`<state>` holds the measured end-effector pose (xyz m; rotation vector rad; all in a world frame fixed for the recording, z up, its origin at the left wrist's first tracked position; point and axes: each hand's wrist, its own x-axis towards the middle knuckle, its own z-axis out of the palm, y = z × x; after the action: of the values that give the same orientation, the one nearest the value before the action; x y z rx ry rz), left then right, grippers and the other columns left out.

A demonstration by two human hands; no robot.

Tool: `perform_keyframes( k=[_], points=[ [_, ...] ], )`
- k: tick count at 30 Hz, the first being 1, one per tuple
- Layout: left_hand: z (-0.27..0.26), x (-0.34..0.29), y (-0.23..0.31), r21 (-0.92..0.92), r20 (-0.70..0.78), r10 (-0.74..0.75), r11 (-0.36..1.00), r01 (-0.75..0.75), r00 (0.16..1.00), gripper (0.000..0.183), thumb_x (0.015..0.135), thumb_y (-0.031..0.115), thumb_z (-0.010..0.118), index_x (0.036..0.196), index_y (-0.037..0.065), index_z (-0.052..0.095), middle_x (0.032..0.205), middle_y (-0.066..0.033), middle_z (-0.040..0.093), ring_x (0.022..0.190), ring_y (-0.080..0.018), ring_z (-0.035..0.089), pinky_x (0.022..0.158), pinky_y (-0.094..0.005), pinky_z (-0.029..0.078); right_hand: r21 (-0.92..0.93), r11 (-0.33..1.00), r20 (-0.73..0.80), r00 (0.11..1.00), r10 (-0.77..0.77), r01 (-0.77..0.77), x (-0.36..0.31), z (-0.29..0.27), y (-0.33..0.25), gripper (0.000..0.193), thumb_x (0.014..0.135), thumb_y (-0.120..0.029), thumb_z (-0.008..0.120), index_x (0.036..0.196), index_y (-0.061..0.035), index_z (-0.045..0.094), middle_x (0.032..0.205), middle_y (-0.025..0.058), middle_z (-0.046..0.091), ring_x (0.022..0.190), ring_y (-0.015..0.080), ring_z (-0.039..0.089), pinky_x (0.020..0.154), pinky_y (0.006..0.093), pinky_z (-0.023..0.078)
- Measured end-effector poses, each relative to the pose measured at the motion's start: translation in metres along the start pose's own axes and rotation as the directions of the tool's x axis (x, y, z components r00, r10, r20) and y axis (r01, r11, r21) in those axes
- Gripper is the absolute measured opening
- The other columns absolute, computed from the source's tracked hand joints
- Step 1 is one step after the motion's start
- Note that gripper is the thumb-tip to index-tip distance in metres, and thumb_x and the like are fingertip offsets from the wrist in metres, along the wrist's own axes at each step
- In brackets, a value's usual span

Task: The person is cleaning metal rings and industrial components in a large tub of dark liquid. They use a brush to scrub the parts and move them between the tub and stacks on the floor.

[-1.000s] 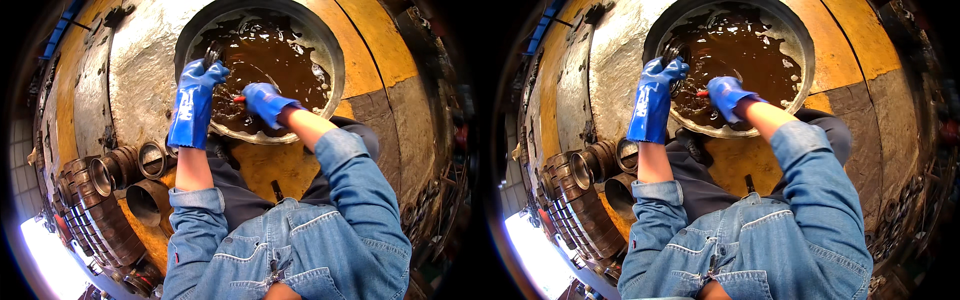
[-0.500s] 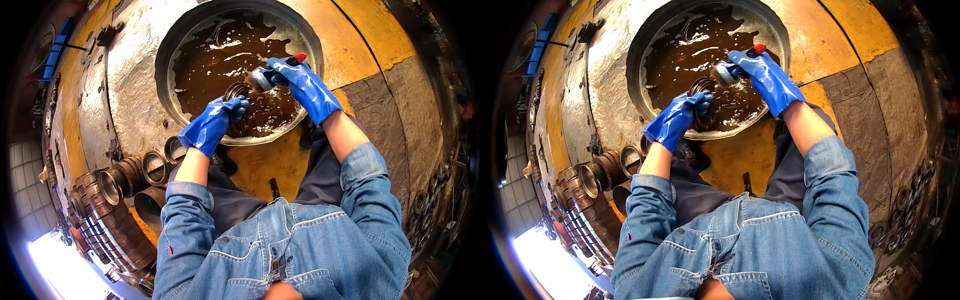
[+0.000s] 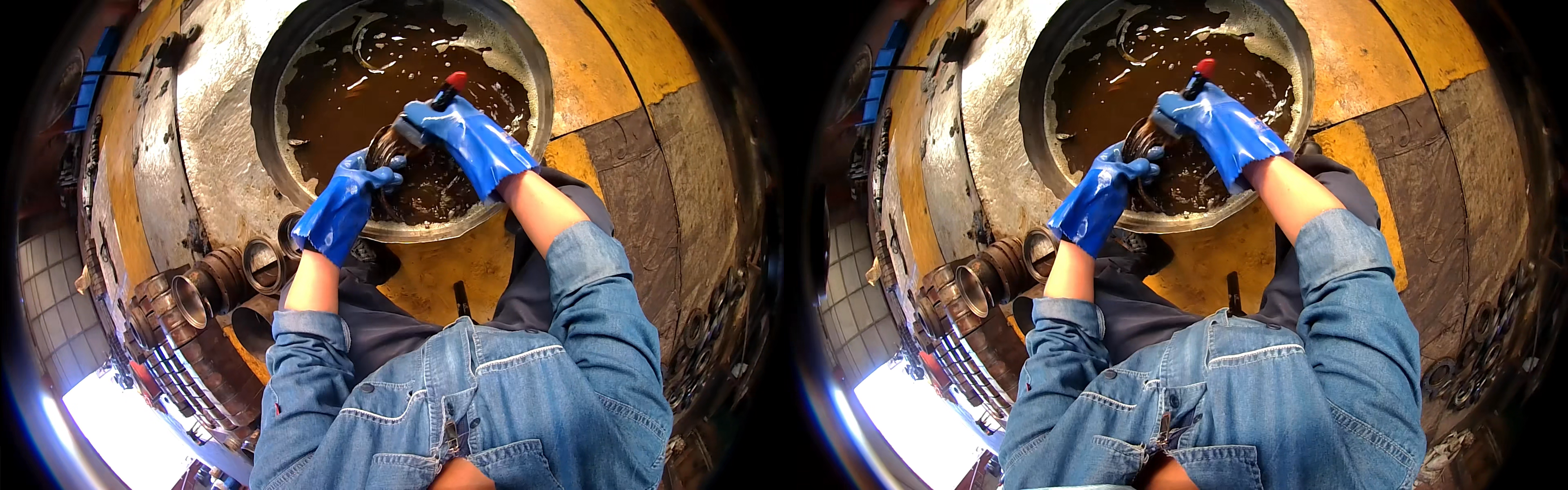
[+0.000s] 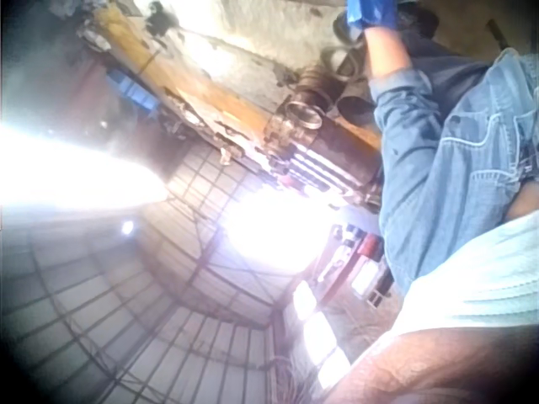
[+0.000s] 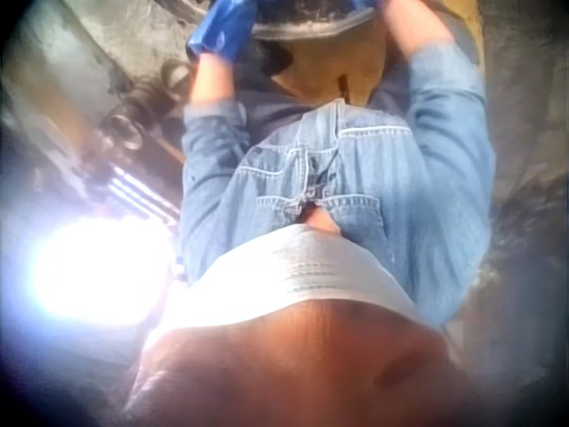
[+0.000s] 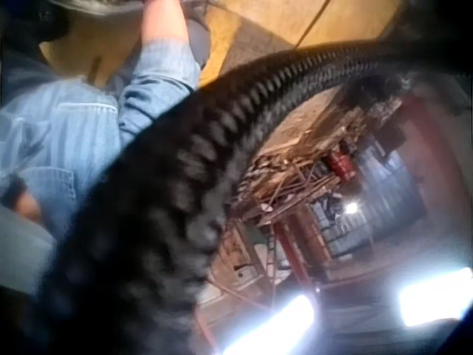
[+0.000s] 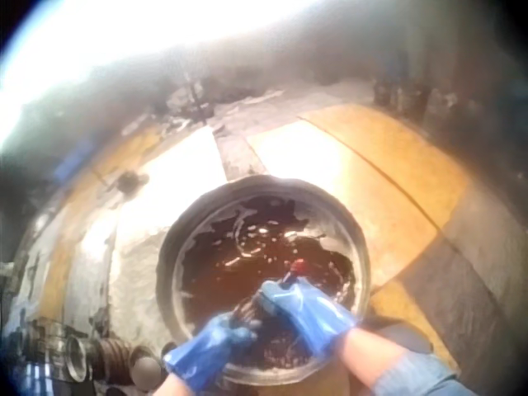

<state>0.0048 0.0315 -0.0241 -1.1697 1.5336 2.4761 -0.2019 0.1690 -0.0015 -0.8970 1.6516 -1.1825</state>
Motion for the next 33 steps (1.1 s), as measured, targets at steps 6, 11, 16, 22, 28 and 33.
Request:
perform_keyframes(
  k=[6,11,16,22,28,33],
  points=[
    [-0.012,0.005,-0.007,-0.088,-0.006,0.015,0.996,-0.015,1.0,0.033,0.098,0.003,0.066,0.131,0.001,0.065,0.11,-0.0117,0.077,0.083,-0.0201,0.073,0.076,-0.0337,0.059,0.008,0.933,-0.266,0.898,0.35,-0.361,-0.003,-0.001,0.0,0.057,0.098,-0.052,0.065,0.117,0.0018,0.07,0.099,0.0164,0.074,0.088,0.0239,0.069,0.086,0.0375,0.052],
    [-0.021,0.024,-0.013,-0.227,-0.063,-0.138,0.967,0.12,0.988,0.055,0.111,0.051,0.047,0.133,0.003,0.065,0.114,-0.0163,0.078,0.082,-0.0292,0.074,0.079,-0.0424,0.061,-0.23,0.88,-0.229,0.902,0.366,-0.416,0.031,0.003,0.021,0.049,0.092,-0.044,0.07,0.112,0.0,0.075,0.105,0.0228,0.077,0.096,0.0355,0.074,0.09,0.0416,0.055],
    [-0.007,0.028,0.012,-0.54,-0.069,-0.431,0.774,0.329,0.9,0.082,0.101,0.074,0.044,0.135,0.004,0.067,0.125,-0.02,0.074,0.097,-0.0396,0.071,0.095,-0.0595,0.052,-0.037,0.986,-0.152,0.977,0.153,-0.16,0.024,0.027,-0.012,0.04,0.091,-0.042,0.073,0.102,-0.0035,0.077,0.083,0.0128,0.075,0.077,0.0184,0.07,0.076,0.0371,0.055],
    [0.001,0.017,0.027,-0.773,-0.085,-0.529,0.57,0.279,0.844,0.094,0.095,0.08,0.05,0.142,-0.001,0.061,0.139,-0.024,0.066,0.127,-0.0433,0.06,0.118,-0.0587,0.04,-0.055,0.979,0.1,0.977,-0.19,0.196,-0.01,0.064,-0.015,0.026,0.097,-0.026,0.07,0.112,-0.006,0.077,0.1,0.0141,0.076,0.089,0.0227,0.073,0.082,0.0364,0.058],
    [-0.02,0.032,0.002,-0.754,-0.079,-0.396,0.625,0.205,0.915,0.084,0.099,0.073,0.05,0.135,-0.001,0.064,0.125,-0.0253,0.072,0.106,-0.047,0.069,0.097,-0.0655,0.054,-0.301,0.93,0.348,0.933,-0.096,0.208,-0.038,0.05,-0.016,0.027,0.097,-0.027,0.069,0.115,-0.0088,0.077,0.107,0.0155,0.077,0.097,0.0306,0.076,0.086,0.0387,0.06],
    [-0.012,0.026,0.013,-0.624,-0.122,-0.432,0.733,0.27,0.894,0.081,0.1,0.075,0.042,0.131,0.006,0.07,0.118,-0.0241,0.074,0.099,-0.0454,0.07,0.096,-0.0649,0.051,-0.48,0.871,0.447,0.884,0.138,0.107,-0.049,0.039,-0.012,0.032,0.093,-0.033,0.069,0.116,-0.013,0.077,0.116,0.0149,0.076,0.109,0.0335,0.072,0.096,0.0425,0.057]
  ],
)
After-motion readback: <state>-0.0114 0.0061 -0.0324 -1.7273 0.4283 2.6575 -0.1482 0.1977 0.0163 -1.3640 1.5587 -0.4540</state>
